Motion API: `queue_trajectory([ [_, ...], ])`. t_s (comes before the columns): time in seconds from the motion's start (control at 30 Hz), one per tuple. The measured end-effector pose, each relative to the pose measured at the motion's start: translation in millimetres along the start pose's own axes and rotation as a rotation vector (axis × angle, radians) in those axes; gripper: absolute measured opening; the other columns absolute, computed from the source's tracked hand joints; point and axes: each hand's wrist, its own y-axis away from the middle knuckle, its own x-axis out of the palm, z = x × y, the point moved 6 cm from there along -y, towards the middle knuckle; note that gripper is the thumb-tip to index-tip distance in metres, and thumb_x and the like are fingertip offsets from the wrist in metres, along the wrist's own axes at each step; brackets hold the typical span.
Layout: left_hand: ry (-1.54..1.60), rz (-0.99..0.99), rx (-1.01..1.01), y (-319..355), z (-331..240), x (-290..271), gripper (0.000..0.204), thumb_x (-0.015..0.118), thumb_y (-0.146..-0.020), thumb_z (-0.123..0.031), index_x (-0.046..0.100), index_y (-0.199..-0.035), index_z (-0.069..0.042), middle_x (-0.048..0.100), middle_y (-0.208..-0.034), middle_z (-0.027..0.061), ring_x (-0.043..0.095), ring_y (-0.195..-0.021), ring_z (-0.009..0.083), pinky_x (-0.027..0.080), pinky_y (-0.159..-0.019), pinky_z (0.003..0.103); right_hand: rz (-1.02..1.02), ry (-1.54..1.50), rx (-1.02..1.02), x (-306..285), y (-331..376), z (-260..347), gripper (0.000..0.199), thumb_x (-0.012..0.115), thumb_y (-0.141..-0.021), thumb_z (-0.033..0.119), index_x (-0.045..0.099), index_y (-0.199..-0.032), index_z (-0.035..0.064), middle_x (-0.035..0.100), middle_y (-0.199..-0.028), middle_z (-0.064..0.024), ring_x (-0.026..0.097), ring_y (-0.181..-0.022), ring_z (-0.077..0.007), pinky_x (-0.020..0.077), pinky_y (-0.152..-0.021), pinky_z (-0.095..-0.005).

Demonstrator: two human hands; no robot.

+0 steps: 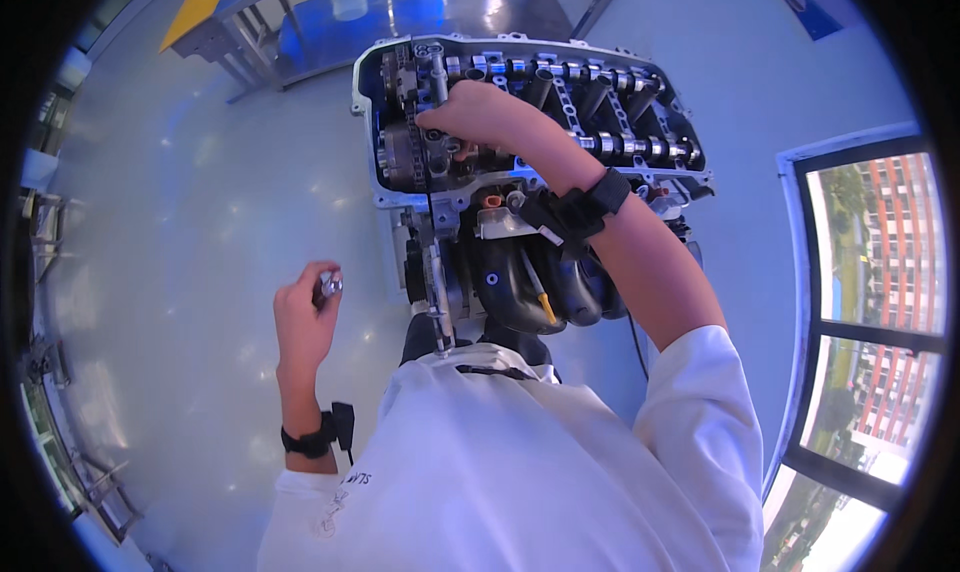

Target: The person is disassembling a car engine, specifically removing components from the cylinder head using various tools.

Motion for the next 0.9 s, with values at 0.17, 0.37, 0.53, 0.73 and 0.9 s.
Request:
queue_trajectory([
  [0.17, 0.190, 0.078, -0.083, 17.3, 37.1, 15.8, 0.007, 0.066, -0.086, -0.002, 0.064, -0.093, -0.002, 0.050, -0.060, 0.0120, 0.046, -0.050, 0.0221, 0.037, -0.051, 0.034, -0.069, -0.417, 0.156, -6.1, 0.7, -13.1, 0.034, 0.063, -0.089, 0.031, 0.062, -0.073, 0.0001, 0.050, -0.049, -0.0042, 0.039, -0.036, -0.0105, 0.0271, -0.037, -0.0284],
  [0.37, 0.166, 0.195, -0.075, 24.6, 43.6, 19.7, 0.010, 0.067, -0.084, -0.005, 0.065, -0.094, -0.005, 0.056, -0.061, 0.0150, 0.058, -0.053, 0.0290, 0.042, -0.053, 0.038, -0.106, -0.467, 0.124, -11.6, 0.2, -10.5, 0.032, 0.064, -0.088, 0.029, 0.064, -0.074, 0.0005, 0.050, -0.051, -0.0020, 0.038, -0.038, -0.0085, 0.0257, -0.038, -0.0265],
  [0.53, 0.207, 0.173, -0.059, 23.6, 38.8, 19.7, 0.010, 0.067, -0.085, -0.003, 0.065, -0.094, -0.002, 0.055, -0.062, 0.0143, 0.053, -0.052, 0.0251, 0.041, -0.053, 0.035, -0.050, -0.407, 0.122, -2.8, -4.2, -20.3, 0.037, 0.068, -0.083, 0.032, 0.065, -0.076, -0.0045, 0.049, -0.050, -0.0032, 0.042, -0.037, -0.0138, 0.0294, -0.037, -0.0297],
  [0.73, 0.251, 0.104, -0.017, 6.1, 16.4, 24.7, 0.008, 0.066, -0.086, -0.002, 0.065, -0.093, 0.000, 0.052, -0.061, 0.0120, 0.046, -0.049, 0.0186, 0.038, -0.050, 0.031, -0.016, -0.246, 0.089, -5.8, -13.9, -22.8, 0.042, 0.068, -0.082, 0.035, 0.063, -0.070, -0.0051, 0.052, -0.052, -0.0071, 0.046, -0.040, -0.0157, 0.0329, -0.038, -0.0318],
  [0.9, 0.194, 0.020, 0.039, -20.5, -13.0, 6.6, 0.006, 0.065, -0.089, -0.003, 0.065, -0.093, 0.001, 0.049, -0.060, 0.0073, 0.041, -0.050, 0.0107, 0.034, -0.049, 0.027, -0.045, -0.142, -0.065, -8.4, -16.1, -13.6, 0.047, 0.069, -0.081, 0.037, 0.064, -0.074, -0.0090, 0.062, -0.061, -0.0136, 0.061, -0.050, -0.0210, 0.0481, -0.049, -0.0330],
])
